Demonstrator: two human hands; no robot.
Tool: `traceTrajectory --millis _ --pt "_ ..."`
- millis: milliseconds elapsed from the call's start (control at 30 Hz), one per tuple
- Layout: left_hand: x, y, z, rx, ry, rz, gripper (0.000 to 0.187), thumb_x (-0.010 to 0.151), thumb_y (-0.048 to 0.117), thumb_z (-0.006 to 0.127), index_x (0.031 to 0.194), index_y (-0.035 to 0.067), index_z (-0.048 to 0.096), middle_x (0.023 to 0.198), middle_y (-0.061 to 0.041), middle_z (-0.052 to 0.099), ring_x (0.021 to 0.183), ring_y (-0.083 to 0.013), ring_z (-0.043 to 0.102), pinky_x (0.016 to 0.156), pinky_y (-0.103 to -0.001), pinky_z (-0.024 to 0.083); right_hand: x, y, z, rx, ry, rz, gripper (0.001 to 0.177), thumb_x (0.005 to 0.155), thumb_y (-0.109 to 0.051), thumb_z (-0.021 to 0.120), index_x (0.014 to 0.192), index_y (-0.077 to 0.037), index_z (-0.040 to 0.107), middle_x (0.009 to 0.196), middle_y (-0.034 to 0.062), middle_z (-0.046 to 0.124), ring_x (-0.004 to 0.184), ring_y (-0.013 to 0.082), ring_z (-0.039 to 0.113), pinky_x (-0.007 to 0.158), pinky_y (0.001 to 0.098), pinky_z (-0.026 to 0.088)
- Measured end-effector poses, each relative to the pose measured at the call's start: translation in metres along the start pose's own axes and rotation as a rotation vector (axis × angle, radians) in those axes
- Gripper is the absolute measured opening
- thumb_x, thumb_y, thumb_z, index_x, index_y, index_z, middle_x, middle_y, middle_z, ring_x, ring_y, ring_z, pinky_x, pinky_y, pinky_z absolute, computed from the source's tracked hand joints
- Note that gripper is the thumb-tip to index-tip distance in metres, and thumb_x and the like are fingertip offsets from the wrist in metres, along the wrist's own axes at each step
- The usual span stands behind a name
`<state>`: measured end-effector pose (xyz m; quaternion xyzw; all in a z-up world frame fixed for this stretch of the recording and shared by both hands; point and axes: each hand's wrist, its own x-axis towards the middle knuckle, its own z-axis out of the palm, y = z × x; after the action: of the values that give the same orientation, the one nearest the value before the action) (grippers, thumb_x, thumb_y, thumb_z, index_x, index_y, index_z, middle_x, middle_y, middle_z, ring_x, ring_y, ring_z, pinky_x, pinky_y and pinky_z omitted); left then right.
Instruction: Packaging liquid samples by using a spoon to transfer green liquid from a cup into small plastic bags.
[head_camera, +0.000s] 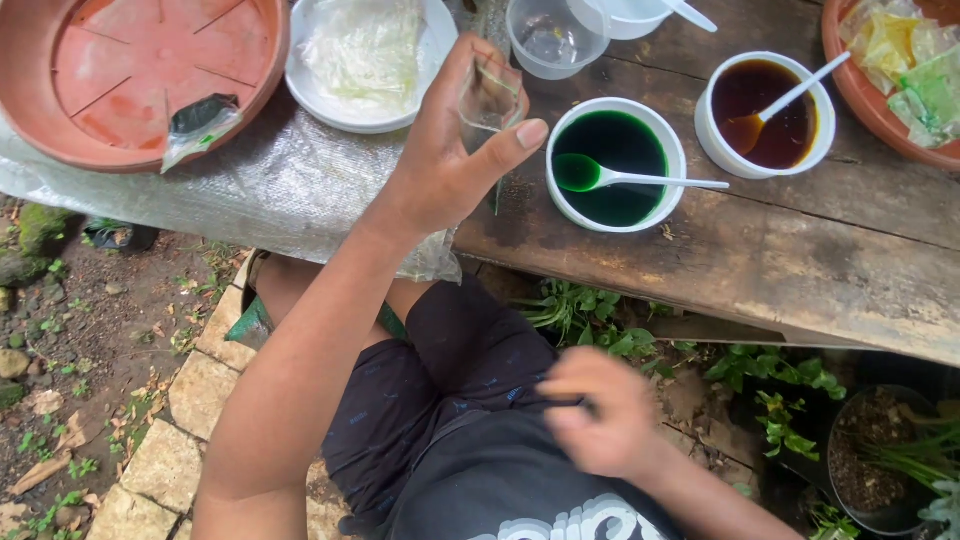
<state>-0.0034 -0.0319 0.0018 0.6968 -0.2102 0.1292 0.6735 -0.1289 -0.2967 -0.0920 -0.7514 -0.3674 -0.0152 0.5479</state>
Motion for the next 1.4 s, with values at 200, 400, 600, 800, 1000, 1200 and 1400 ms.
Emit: traceTrajectory --millis 200,400,600,800,1000,1200,1400 --pt "-0.01 -0.014 0.009 -0.028 0.062 -0.001 0.036 0.1 0.038 0.06 0.103 0.015 0.033 0.087 -0.002 0.043 0.078 -0.0138 0.041 0.076 -0.03 0.038 -0.014 0.035 0.048 0.07 -0.531 0.209 0.017 0.105 -0.021 0.058 0.093 -0.011 0.065 0.091 0.0034 0.065 0.081 0.02 0.062 0.077 0.034 0.044" --pt "-0.02 -0.03 0.022 -0.004 0.163 0.015 0.039 0.099 0.039 0.062 0.105 0.013 0.033 0.091 -0.005 0.044 0.076 -0.0145 0.041 0.077 -0.03 0.04 -0.014 0.09 0.075 -0.302 -0.446 0.136 0.046 0.097 -0.043 0.062 0.132 -0.014 0.066 0.144 0.0115 0.055 0.133 0.0365 0.046 0.104 0.0537 0.038" --pt "-0.023 -0.039 0.025 0.016 0.187 0.007 0.038 0.099 0.035 0.062 0.108 0.014 0.031 0.093 -0.005 0.044 0.079 -0.014 0.043 0.078 -0.029 0.041 0.037 0.1 0.098 -0.41 -0.909 0.424 0.099 0.093 -0.064 0.054 0.166 -0.016 0.007 0.173 0.0164 0.002 0.154 0.05 0.009 0.118 0.0662 0.02" --pt "-0.023 -0.035 0.028 0.02 0.201 0.017 0.037 0.098 0.035 0.061 0.106 0.013 0.033 0.092 -0.005 0.044 0.081 -0.0147 0.044 0.08 -0.03 0.041 0.083 0.141 0.129 -0.227 -0.883 0.652 0.093 0.086 -0.068 0.053 0.153 -0.006 0.038 0.143 0.0218 0.055 0.125 0.0411 0.056 0.099 0.0513 0.048" --pt "-0.023 -0.057 0.023 -0.008 0.239 0.102 0.038 0.096 0.033 0.068 0.099 0.015 0.034 0.082 -0.006 0.054 0.074 -0.0138 0.054 0.074 -0.03 0.048 0.111 0.131 0.111 0.085 -0.722 0.937 0.095 0.095 -0.069 0.045 0.161 -0.002 0.031 0.164 0.027 0.031 0.148 0.0508 0.031 0.12 0.0602 0.028" --pt "-0.025 -0.061 0.02 -0.025 0.224 0.089 0.036 0.096 0.032 0.067 0.099 0.016 0.035 0.081 -0.006 0.053 0.069 -0.0144 0.053 0.068 -0.03 0.05 0.057 0.148 0.082 0.279 -0.592 1.351 0.101 0.097 -0.065 0.029 0.161 0.012 0.017 0.165 0.0397 0.015 0.152 0.057 0.011 0.129 0.0592 0.012" --pt "-0.025 -0.059 0.02 -0.023 0.205 0.074 0.036 0.096 0.032 0.067 0.1 0.016 0.034 0.081 -0.007 0.053 0.068 -0.0145 0.054 0.066 -0.031 0.05 -0.129 0.293 0.069 0.044 -0.818 0.737 0.095 0.1 -0.067 0.051 0.164 -0.001 0.024 0.162 0.035 0.027 0.15 0.0517 0.027 0.123 0.063 0.023"
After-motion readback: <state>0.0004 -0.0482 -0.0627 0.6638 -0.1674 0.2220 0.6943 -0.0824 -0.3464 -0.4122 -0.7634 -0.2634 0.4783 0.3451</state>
